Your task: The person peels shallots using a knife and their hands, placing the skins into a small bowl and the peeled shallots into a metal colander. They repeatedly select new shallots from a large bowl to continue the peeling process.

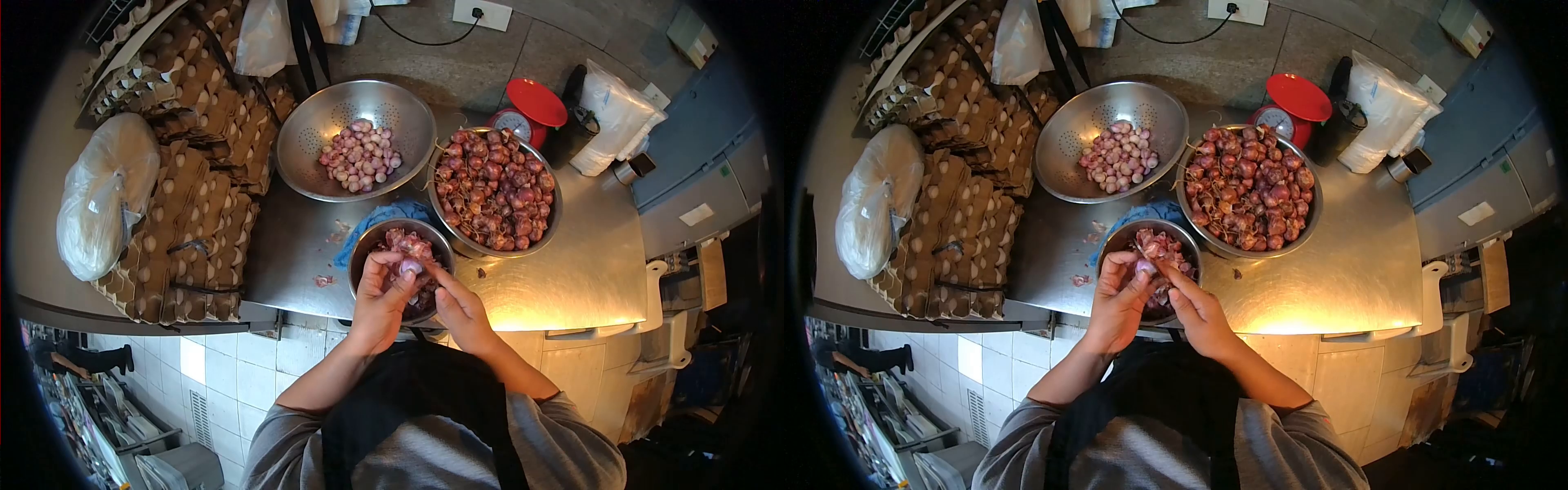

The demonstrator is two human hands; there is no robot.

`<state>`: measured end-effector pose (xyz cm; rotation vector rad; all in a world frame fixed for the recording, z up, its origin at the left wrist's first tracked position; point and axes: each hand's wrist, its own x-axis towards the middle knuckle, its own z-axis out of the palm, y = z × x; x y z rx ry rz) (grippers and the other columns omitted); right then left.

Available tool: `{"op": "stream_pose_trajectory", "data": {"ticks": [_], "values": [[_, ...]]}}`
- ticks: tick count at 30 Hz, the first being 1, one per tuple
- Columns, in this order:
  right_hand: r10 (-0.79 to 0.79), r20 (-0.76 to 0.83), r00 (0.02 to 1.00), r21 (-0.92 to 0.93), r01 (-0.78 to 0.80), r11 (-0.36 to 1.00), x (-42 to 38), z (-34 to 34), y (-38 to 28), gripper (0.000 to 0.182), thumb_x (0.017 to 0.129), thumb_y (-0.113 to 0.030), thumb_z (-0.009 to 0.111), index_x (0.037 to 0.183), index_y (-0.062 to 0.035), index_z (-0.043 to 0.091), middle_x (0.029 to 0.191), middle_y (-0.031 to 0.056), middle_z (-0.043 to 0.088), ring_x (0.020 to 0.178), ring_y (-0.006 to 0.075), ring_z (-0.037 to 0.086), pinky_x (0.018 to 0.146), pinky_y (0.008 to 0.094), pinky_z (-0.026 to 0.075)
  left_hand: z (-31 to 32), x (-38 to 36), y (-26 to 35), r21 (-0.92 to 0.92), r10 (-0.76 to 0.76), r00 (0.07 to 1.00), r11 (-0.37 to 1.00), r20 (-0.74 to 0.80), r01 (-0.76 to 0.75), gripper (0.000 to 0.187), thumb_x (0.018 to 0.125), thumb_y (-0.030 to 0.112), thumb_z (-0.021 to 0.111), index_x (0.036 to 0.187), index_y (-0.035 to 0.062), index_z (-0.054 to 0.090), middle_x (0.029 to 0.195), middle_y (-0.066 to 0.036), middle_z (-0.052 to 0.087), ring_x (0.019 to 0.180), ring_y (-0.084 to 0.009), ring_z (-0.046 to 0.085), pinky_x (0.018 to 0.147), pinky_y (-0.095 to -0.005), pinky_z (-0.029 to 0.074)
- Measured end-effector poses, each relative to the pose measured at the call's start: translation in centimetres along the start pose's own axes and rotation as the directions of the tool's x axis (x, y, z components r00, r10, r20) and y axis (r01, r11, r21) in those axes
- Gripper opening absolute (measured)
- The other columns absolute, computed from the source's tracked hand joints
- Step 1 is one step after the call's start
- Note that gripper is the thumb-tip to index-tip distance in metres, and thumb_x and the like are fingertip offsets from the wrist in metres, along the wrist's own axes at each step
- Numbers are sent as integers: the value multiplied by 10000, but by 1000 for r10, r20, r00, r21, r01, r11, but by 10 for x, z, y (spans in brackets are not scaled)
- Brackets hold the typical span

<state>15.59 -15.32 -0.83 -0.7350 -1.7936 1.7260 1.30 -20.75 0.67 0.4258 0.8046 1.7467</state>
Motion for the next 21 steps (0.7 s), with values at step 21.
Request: {"op": "stream_pose_trajectory", "data": {"ticks": [21], "values": [[297,-18,955,550,-239,800,9,-22,0,399,941,-225,390,1323,-115,352,518,-33,324,416,48,294,373,180,249,-6,-2,2,-64,-112,994,992,-4,112,231,930,187,417,1122,66,454,1035,-69,534,999,-192,539,898,-345,442]]}}
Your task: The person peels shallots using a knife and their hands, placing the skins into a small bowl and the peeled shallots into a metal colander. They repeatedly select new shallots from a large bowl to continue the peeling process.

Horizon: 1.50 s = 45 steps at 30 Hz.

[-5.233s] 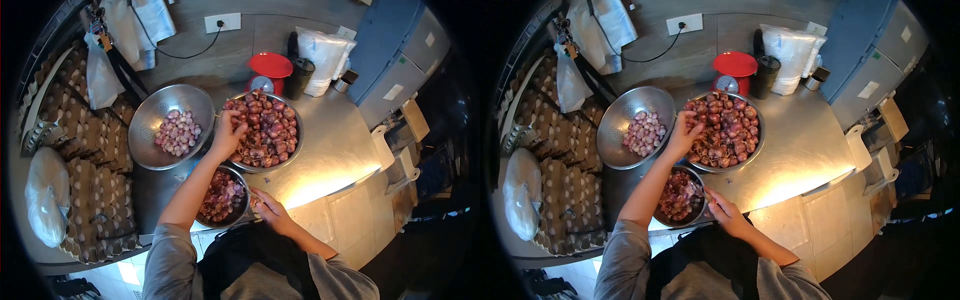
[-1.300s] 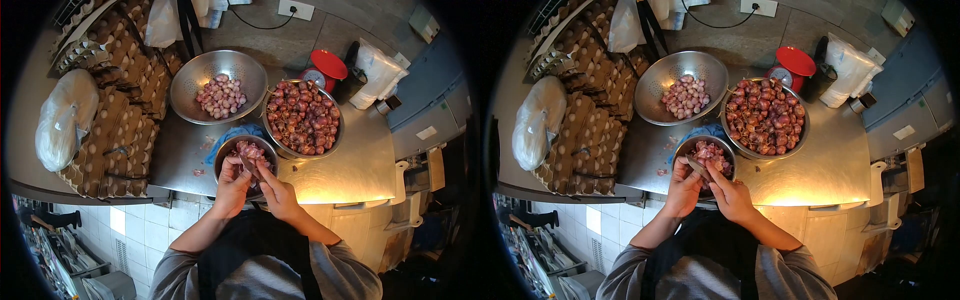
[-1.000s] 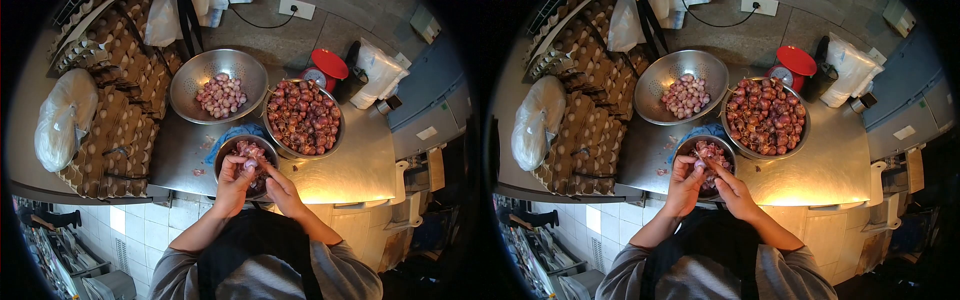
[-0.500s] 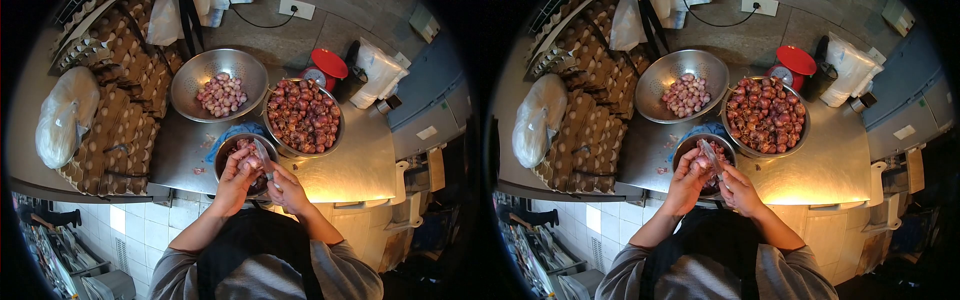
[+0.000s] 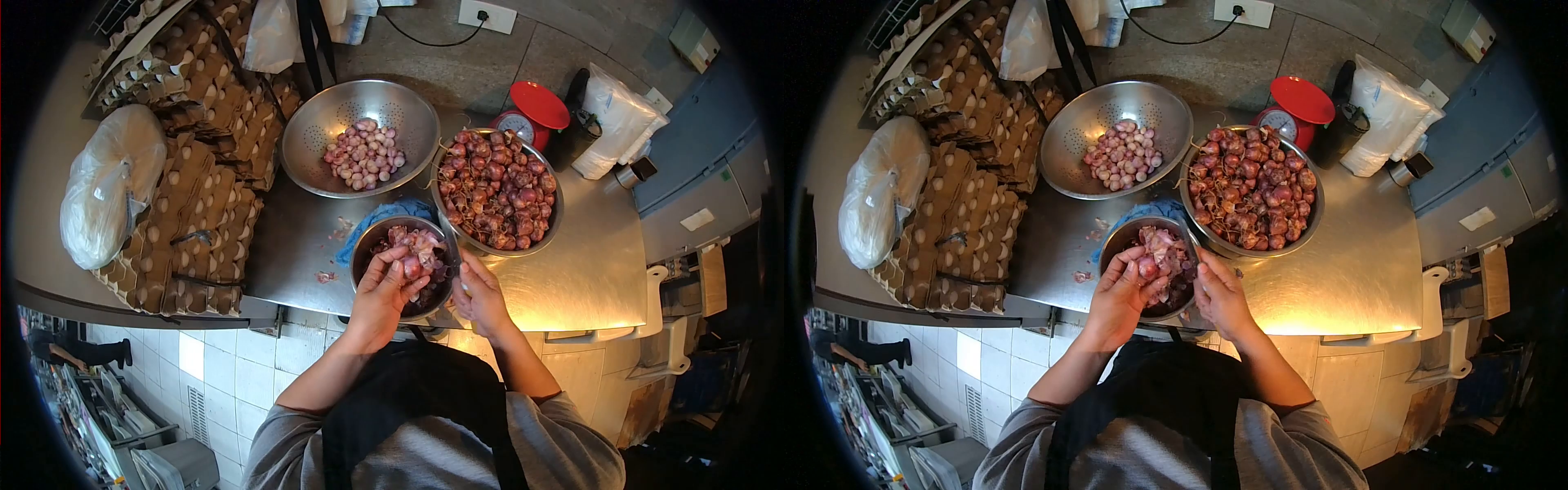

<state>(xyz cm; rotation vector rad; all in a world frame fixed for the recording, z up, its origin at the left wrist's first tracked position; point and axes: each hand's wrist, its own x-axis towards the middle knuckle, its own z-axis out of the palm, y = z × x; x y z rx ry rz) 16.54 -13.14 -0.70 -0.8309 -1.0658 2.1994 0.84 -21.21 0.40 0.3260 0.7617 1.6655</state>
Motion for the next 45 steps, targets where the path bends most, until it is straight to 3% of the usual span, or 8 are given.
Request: {"op": "stream_pose_trajectory", "data": {"ticks": [6,12,14,17,20,23,32,45], "values": [[-197,-5,980,-288,187,939,1,5,-1,408,941,-169,395,1342,-120,339,645,-31,452,482,30,345,452,161,320,6,1,3,-88,-60,997,995,-49,55,307,930,172,408,1223,79,408,1157,-72,501,1025,-203,536,904,-304,448],[-160,99,982,-461,188,868,-13,17,10,412,923,-152,416,1311,-24,360,1299,120,432,1165,176,416,958,270,310,8,3,-1,-162,-28,994,987,-104,11,301,907,80,444,1207,75,428,1184,-81,502,1093,-173,490,948,-305,409],[-385,242,891,-609,448,654,-9,20,14,441,906,-153,435,1320,-34,343,1263,174,462,1162,249,458,944,298,341,6,4,-5,-178,-37,997,984,-62,26,299,903,73,449,1202,69,437,1183,-69,505,1105,-159,480,959,-291,395],[-467,293,834,-700,520,490,-7,25,16,460,896,-159,442,1331,-57,330,1211,222,486,1060,325,537,859,309,414,-1,4,-16,-254,-57,997,966,-52,42,293,901,62,448,1194,64,451,1185,-56,507,1114,-150,474,970,-277,379],[-408,227,884,-690,442,573,-11,29,14,467,889,-174,451,1328,-65,333,1177,244,492,962,372,564,778,316,454,10,-1,-15,-307,-70,996,950,-60,49,271,899,61,442,1168,68,467,1156,-46,525,1076,-149,501,952,-288,396],[-387,263,884,-850,402,341,-12,26,12,446,897,-172,439,1320,-67,346,1161,236,507,888,375,586,713,330,472,8,-1,-17,-295,-66,996,954,-56,46,260,899,74,446,1158,78,473,1141,-40,533,1058,-146,512,942,-291,405],[-575,362,734,-691,625,363,1,18,22,440,904,-181,422,1321,-66,341,1160,242,505,906,393,573,736,342,469,7,0,-16,-299,-54,997,954,-55,35,256,894,50,452,1147,65,490,1154,-54,527,1077,-158,497,968,-300,380],[-486,291,824,-857,450,250,-8,23,13,456,880,-169,457,1317,-85,357,906,224,600,699,366,601,595,376,475,10,-1,-16,-323,-77,996,945,-48,58,250,896,48,447,1144,54,478,1150,-64,527,1064,-153,505,950,-288,397]]}}
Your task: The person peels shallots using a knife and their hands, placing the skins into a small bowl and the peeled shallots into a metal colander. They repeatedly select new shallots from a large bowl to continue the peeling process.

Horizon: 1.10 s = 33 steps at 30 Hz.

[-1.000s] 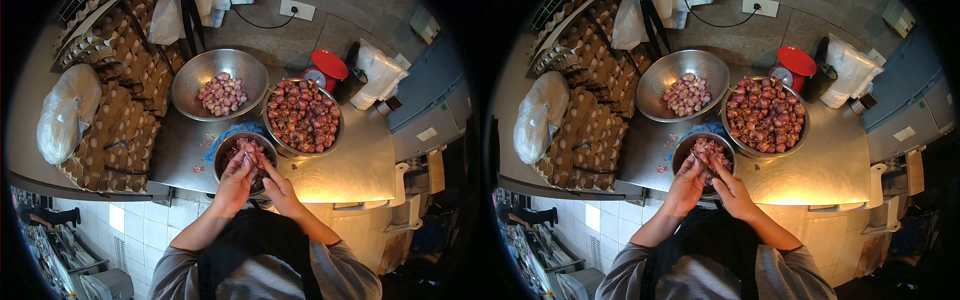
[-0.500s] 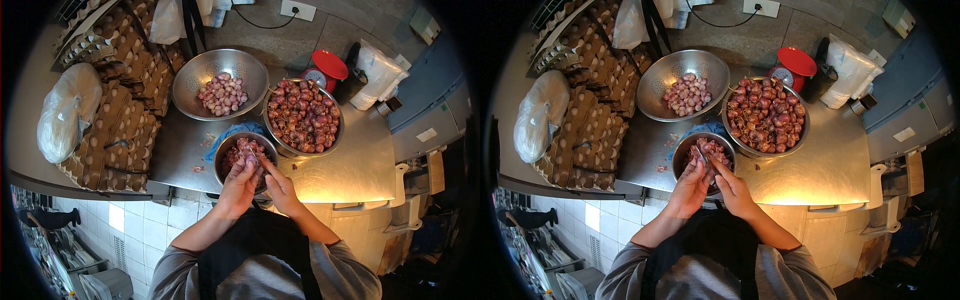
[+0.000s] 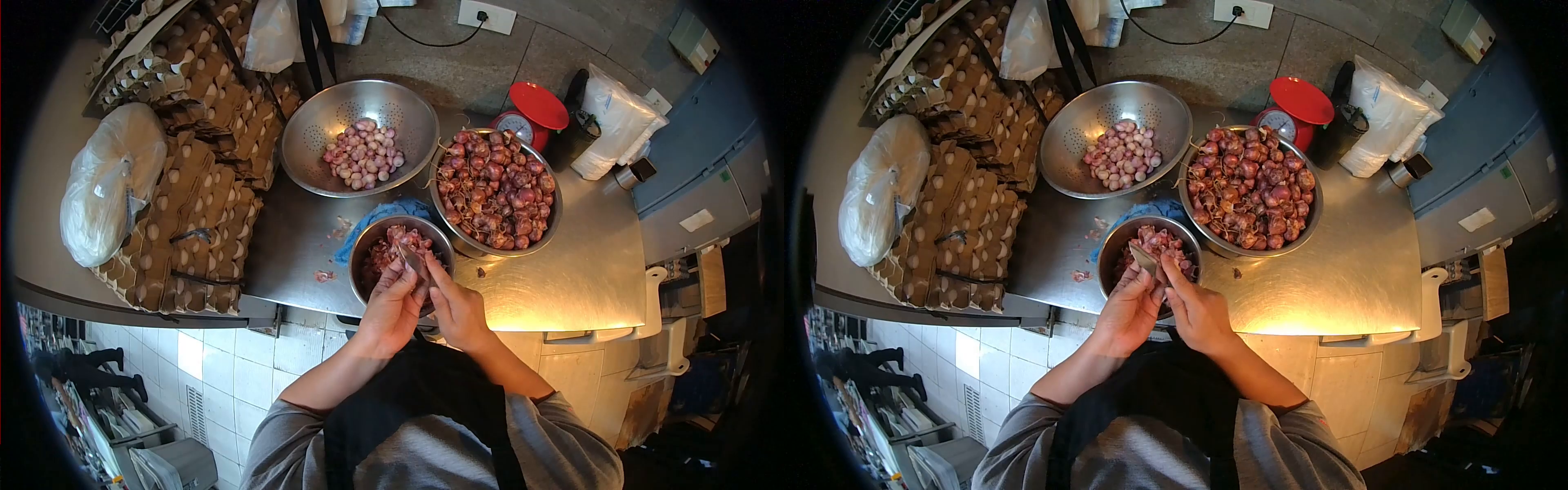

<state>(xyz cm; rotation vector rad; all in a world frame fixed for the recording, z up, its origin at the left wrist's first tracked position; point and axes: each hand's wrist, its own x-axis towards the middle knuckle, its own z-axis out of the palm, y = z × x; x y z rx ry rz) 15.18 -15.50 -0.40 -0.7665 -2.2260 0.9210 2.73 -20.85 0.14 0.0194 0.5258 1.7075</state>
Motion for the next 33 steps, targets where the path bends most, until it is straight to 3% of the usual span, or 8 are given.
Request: {"op": "stream_pose_trajectory", "data": {"ticks": [5,8,11,17,21,25,29,33], "values": [[23,-97,995,293,7,956,-2,11,18,373,908,-154,433,1272,-72,429,1117,213,551,915,276,609,737,294,469,-9,6,2,30,-13,999,999,35,12,223,896,94,475,1113,58,507,1108,-53,547,1037,-153,523,951,-303,403],[371,173,912,513,-405,757,4,-7,9,360,918,-151,426,1267,-61,434,1214,175,506,1060,220,537,849,274,412,-8,5,7,52,-81,996,995,29,80,231,904,125,465,1125,60,495,1087,-55,552,1017,-171,537,949,-316,408],[195,29,980,394,-191,899,8,-2,32,373,921,-157,427,1280,-59,416,1225,156,503,1092,188,502,902,269,370,2,2,15,80,-138,990,987,10,137,246,919,166,437,1144,70,467,1051,-61,555,1030,-194,536,923,-324,428],[350,145,925,399,-379,835,11,-17,13,413,925,-144,407,1335,-137,355,1240,137,493,1124,162,464,923,258,345,-8,3,18,168,-59,997,984,42,51,214,922,172,432,1115,82,458,996,-60,549,975,-200,557,877,-347,462],[287,234,929,543,-369,755,1,-9,18,455,923,-149,413,1363,-141,299,1214,132,501,939,156,531,815,250,406,-4,5,15,333,51,998,942,-33,-37,190,895,121,495,1080,83,471,971,-39,553,926,-158,557,850,-306,457],[292,246,924,573,-382,726,-4,0,12,451,927,-179,422,1352,-79,305,929,43,548,661,76,464,600,202,406,-7,6,12,541,145,989,831,19,-132,255,846,63,567,1084,61,475,984,-25,553,915,-104,531,825,-252,437],[350,313,883,724,-460,514,-1,-2,14,430,931,-205,428,1322,-48,345,723,-38,440,579,24,385,517,164,348,-7,4,12,648,181,972,724,153,-237,309,818,21,592,1099,42,464,999,-30,554,917,-88,522,815,-235,429],[375,223,900,671,-421,610,5,-2,26,432,933,-212,422,1329,-61,335,714,-38,430,562,26,366,503,168,323,-6,3,13,667,210,953,681,217,-302,313,843,39,562,1132,42,442,1035,-31,549,926,-91,524,817,-232,428]]}}
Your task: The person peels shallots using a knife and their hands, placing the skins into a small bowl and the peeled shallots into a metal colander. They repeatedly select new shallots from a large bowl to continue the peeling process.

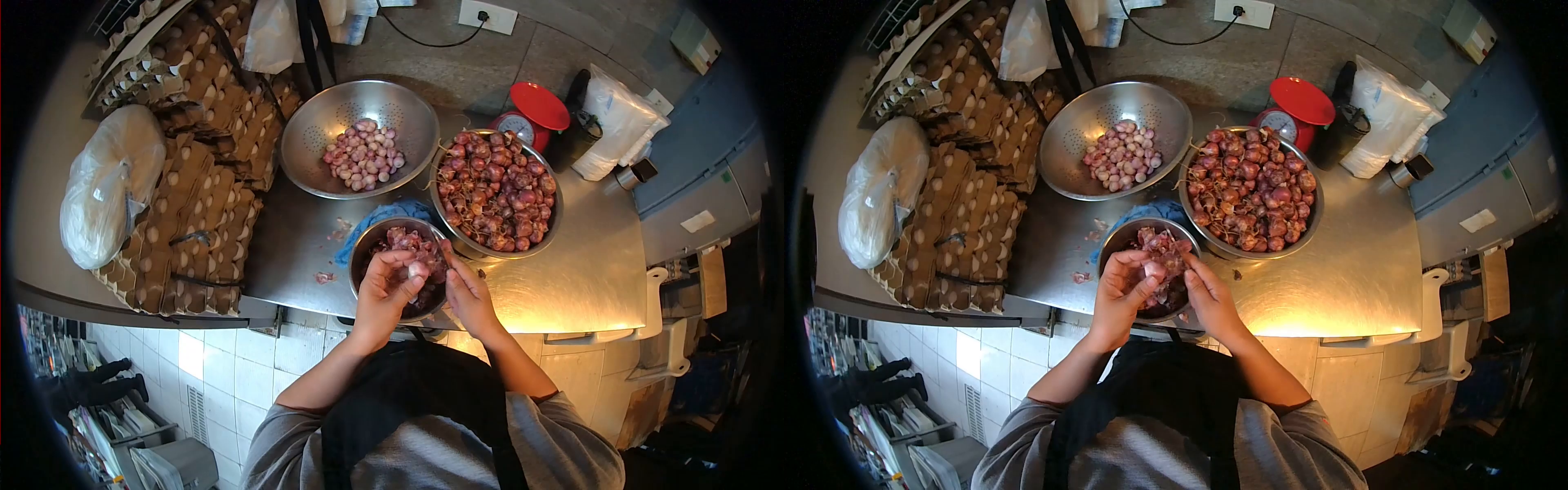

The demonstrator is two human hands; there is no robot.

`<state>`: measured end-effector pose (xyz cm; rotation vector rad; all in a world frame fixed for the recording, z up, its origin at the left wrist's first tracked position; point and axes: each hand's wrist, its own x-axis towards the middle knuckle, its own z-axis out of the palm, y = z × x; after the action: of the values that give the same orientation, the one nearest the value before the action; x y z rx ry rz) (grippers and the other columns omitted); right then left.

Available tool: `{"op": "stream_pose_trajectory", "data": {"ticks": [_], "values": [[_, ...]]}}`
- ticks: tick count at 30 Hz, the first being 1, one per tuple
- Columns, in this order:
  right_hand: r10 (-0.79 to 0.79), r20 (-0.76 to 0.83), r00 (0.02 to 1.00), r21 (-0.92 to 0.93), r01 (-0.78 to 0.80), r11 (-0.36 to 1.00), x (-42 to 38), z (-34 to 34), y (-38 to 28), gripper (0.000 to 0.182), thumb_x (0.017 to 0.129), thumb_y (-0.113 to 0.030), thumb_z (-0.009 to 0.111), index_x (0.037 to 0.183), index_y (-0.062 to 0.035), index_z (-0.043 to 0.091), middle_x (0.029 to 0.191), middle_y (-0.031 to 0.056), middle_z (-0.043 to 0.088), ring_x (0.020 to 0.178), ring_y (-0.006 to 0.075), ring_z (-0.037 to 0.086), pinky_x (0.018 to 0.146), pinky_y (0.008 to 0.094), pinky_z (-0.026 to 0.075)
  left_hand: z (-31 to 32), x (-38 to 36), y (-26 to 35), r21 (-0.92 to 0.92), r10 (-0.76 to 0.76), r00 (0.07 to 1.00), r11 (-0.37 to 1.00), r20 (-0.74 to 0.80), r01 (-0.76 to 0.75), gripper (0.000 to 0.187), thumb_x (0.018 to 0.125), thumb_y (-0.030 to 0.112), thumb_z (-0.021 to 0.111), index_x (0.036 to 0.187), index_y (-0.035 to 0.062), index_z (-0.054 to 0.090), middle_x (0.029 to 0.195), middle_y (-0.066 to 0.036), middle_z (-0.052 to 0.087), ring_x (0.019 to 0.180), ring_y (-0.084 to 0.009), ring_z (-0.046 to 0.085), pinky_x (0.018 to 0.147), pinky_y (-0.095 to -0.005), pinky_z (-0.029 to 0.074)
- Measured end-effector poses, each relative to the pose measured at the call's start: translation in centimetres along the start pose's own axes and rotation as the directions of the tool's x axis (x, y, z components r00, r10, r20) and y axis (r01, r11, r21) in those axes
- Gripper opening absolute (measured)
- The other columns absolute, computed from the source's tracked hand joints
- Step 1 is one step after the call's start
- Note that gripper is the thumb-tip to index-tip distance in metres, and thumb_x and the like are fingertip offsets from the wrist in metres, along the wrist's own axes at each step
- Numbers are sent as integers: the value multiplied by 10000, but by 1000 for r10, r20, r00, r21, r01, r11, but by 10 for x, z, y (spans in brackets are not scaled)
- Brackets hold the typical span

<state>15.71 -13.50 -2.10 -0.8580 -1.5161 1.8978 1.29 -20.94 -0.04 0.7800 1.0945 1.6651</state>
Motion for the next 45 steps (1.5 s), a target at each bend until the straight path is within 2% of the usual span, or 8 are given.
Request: {"op": "stream_pose_trajectory", "data": {"ticks": [5,12,15,29,32,34,39,45], "values": [[-97,-62,993,-112,90,990,-3,2,-10,432,937,-209,414,1337,-65,335,783,-30,473,581,30,374,525,165,352,-1,2,10,-47,-39,991,998,-129,34,279,890,66,489,1163,50,432,1084,-18,531,952,-93,524,803,-229,440],[88,92,992,-52,-83,995,-18,6,-7,416,933,-186,400,1325,-56,352,1234,111,483,1104,175,458,928,267,338,-9,5,6,-141,-80,991,988,-109,64,242,877,73,519,1117,55,491,1071,-37,527,958,-112,525,820,-266,451],[-117,122,986,-139,133,981,-19,12,-4,409,923,-172,413,1310,-45,371,1309,144,424,1232,211,366,1006,290,260,-4,4,8,-150,-45,985,989,-169,19,239,854,74,565,1085,46,512,1013,-19,552,904,-76,520,795,-226,436],[-366,39,930,-289,361,887,-7,24,-1,417,912,-166,441,1300,-27,375,1257,152,473,1153,224,463,949,283,344,8,-9,-16,37,87,981,996,-172,-82,252,803,4,609,1040,3,521,971,-44,569,904,-96,539,812,-224,430],[-255,58,965,-78,259,963,5,13,24,447,916,-163,442,1328,-32,326,1234,137,487,1130,212,469,948,280,344,12,-10,-16,53,118,980,992,-158,-111,253,811,-5,594,1052,-1,517,977,-49,571,912,-103,542,818,-231,437],[117,-18,993,112,-115,987,2,13,2,459,922,-147,429,1346,-38,290,1254,133,462,1159,209,434,972,285,311,14,-11,-12,19,108,985,994,-137,-107,253,831,2,565,1075,5,502,999,-55,564,932,-121,543,835,-254,441],[-94,23,995,254,85,964,7,15,-1,465,937,-129,393,1374,-78,242,975,40,531,847,117,510,766,239,405,15,-10,11,-234,-11,995,972,-98,-13,295,897,76,474,1183,31,423,1083,-83,526,996,-190,540,880,-331,447],[30,119,992,35,-34,999,-4,7,-19,445,939,-122,378,1371,-106,270,615,-66,319,510,30,306,485,166,302,1,-3,10,-355,-209,975,919,-73,171,292,891,88,489,1177,65,434,1075,-66,526,997,-178,533,862,-329,454]]}}
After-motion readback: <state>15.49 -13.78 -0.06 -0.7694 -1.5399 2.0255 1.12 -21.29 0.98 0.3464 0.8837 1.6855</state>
